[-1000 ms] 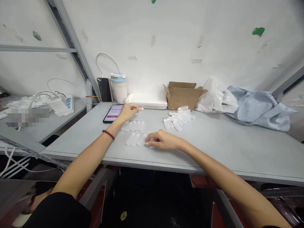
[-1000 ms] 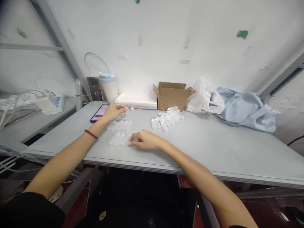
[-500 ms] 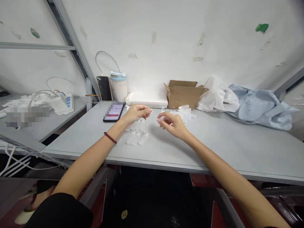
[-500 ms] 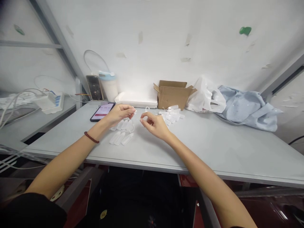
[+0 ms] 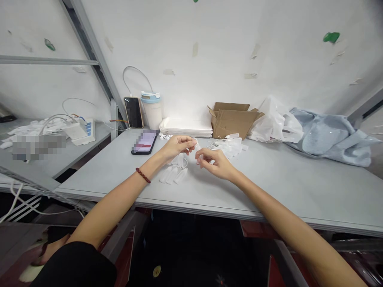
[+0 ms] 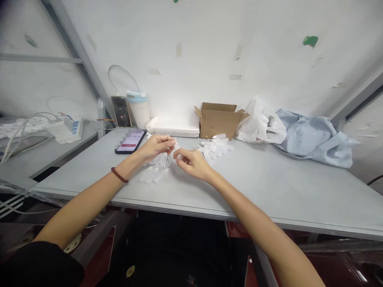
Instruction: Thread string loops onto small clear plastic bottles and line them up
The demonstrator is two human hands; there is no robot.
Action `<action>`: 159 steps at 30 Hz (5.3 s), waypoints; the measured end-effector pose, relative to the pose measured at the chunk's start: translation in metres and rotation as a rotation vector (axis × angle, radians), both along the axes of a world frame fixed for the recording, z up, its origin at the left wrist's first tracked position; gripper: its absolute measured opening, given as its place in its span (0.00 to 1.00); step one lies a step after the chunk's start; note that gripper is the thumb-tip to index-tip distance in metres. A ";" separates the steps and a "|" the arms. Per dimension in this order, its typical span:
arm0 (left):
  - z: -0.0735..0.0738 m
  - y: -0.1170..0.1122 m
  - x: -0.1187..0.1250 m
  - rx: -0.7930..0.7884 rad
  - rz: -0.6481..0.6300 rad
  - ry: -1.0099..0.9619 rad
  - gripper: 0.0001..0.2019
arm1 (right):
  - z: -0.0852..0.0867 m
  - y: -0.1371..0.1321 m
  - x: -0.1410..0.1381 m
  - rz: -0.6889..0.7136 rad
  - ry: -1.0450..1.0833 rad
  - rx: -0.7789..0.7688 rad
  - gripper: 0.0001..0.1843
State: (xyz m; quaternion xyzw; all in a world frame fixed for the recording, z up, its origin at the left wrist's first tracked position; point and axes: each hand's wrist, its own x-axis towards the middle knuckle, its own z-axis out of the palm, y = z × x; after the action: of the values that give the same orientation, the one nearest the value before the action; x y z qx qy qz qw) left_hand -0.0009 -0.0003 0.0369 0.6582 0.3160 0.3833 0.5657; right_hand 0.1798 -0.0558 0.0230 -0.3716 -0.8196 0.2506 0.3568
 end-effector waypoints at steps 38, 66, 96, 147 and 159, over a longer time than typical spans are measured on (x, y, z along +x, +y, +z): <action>-0.009 0.000 0.005 0.033 -0.018 0.088 0.15 | -0.002 0.024 0.019 0.106 0.561 -0.683 0.05; -0.005 0.002 0.006 0.032 -0.015 0.120 0.19 | 0.000 0.022 0.018 0.206 0.589 -0.694 0.08; -0.014 0.007 0.014 0.113 0.006 0.265 0.25 | -0.005 0.025 0.017 0.003 0.370 -0.438 0.16; -0.008 -0.020 0.020 0.719 -0.030 0.436 0.15 | -0.003 0.033 0.038 0.173 0.182 -0.650 0.21; -0.016 0.015 0.004 0.836 0.187 0.666 0.11 | -0.005 0.036 0.036 -0.097 0.121 -0.366 0.19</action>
State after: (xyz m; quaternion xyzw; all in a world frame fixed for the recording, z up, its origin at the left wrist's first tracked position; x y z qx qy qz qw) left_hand 0.0033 0.0146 0.0209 0.8820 0.3560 0.2957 0.0883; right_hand 0.2154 -0.0201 0.0177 -0.4535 -0.7186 0.3999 0.3435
